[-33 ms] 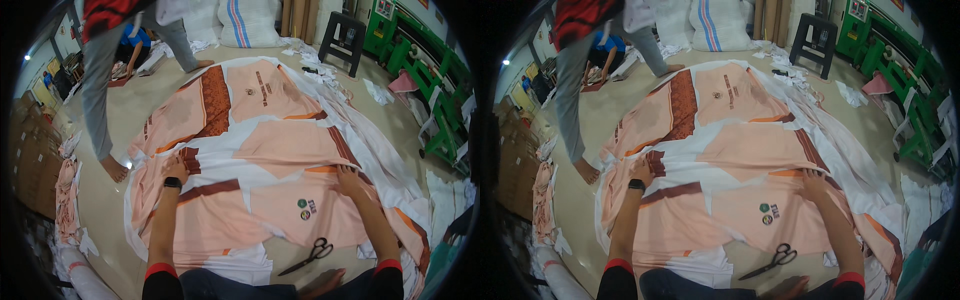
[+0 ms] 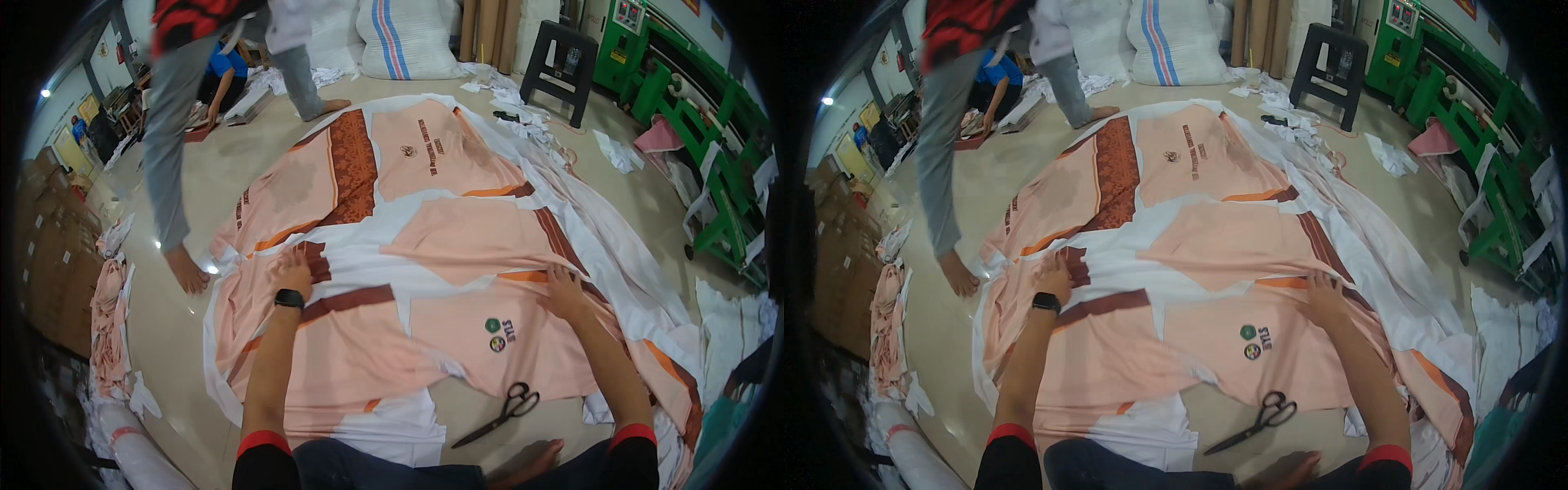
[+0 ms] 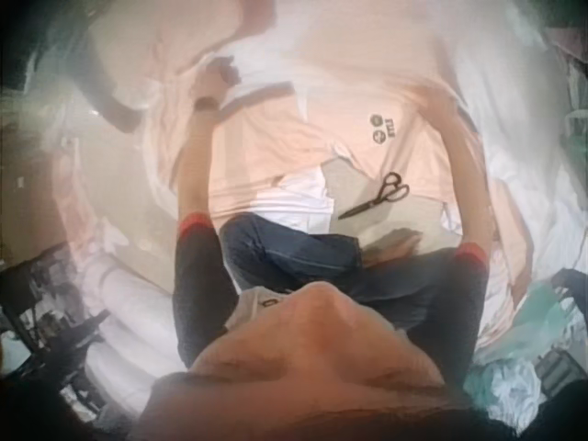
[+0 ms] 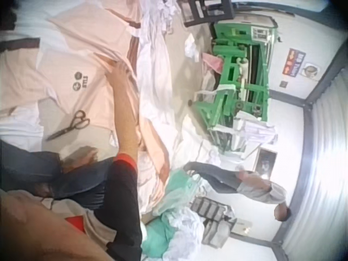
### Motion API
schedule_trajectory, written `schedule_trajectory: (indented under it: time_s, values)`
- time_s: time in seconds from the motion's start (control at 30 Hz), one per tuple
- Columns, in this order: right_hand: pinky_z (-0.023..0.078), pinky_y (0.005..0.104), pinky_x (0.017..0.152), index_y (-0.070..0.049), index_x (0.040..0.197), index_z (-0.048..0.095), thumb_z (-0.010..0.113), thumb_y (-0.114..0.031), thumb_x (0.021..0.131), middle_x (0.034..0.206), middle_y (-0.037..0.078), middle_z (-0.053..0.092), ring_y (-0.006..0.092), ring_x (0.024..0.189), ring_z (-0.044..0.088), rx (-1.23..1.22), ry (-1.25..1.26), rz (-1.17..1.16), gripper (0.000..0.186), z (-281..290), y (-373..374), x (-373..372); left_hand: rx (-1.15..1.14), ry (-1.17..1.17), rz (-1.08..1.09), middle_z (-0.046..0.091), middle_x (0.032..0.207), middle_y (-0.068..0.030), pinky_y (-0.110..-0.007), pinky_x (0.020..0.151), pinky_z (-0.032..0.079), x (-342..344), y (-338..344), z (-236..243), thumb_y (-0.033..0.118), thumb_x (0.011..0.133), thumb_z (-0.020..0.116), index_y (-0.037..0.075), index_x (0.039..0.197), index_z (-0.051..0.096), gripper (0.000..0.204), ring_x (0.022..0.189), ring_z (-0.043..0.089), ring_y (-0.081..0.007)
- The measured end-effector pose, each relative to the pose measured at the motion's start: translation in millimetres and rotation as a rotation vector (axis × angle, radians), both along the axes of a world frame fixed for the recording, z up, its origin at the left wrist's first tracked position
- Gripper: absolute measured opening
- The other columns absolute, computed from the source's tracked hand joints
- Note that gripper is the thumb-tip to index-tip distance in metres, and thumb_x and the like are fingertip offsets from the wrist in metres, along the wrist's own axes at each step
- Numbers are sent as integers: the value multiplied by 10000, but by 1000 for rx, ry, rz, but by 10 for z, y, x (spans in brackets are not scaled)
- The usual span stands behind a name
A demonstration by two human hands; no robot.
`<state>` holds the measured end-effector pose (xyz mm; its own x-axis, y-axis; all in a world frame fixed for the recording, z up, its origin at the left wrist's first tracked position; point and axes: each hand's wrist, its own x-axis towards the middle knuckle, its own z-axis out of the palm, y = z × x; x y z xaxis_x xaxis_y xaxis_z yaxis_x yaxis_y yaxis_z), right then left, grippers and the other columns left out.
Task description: The person sits on the floor and uses shears to cut a large piece of peach-colored fabric with printed patterns. They repeatedly cut along marked lines, separate the cut pieces, and reposition the fabric to continue cutting.
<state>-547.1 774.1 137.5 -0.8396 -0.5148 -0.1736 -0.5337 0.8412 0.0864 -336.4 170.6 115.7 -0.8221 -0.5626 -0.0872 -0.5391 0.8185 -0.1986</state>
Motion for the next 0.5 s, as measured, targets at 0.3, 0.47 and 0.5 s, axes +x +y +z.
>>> schedule_trajectory:
  time_s: [0.3,0.47,0.5]
  values:
    - [401,572,1085,12,1321,563,784,-401,849,1412,216,553,398,1271,541,-283,-82,253,666,-19,410,911,588,-170,-90,115,1693,-244,-775,1115,202,1245,1165,24,636,821,722,8,1616,180,1149,1560,77,-471]
    - [468,470,1002,-41,1362,559,788,-408,847,1276,148,619,322,1160,596,-451,-377,696,672,151,261,1589,564,-52,-368,92,1673,-312,-641,1210,148,1123,364,-143,608,754,805,54,1631,180,1211,1555,38,-494]
    - [477,468,980,-57,1349,577,783,-411,846,1239,139,625,314,1125,604,-367,-376,787,649,177,167,1691,575,-61,-420,90,1668,-326,-608,1227,139,995,209,-175,592,746,819,58,1632,186,1213,1555,34,-496]
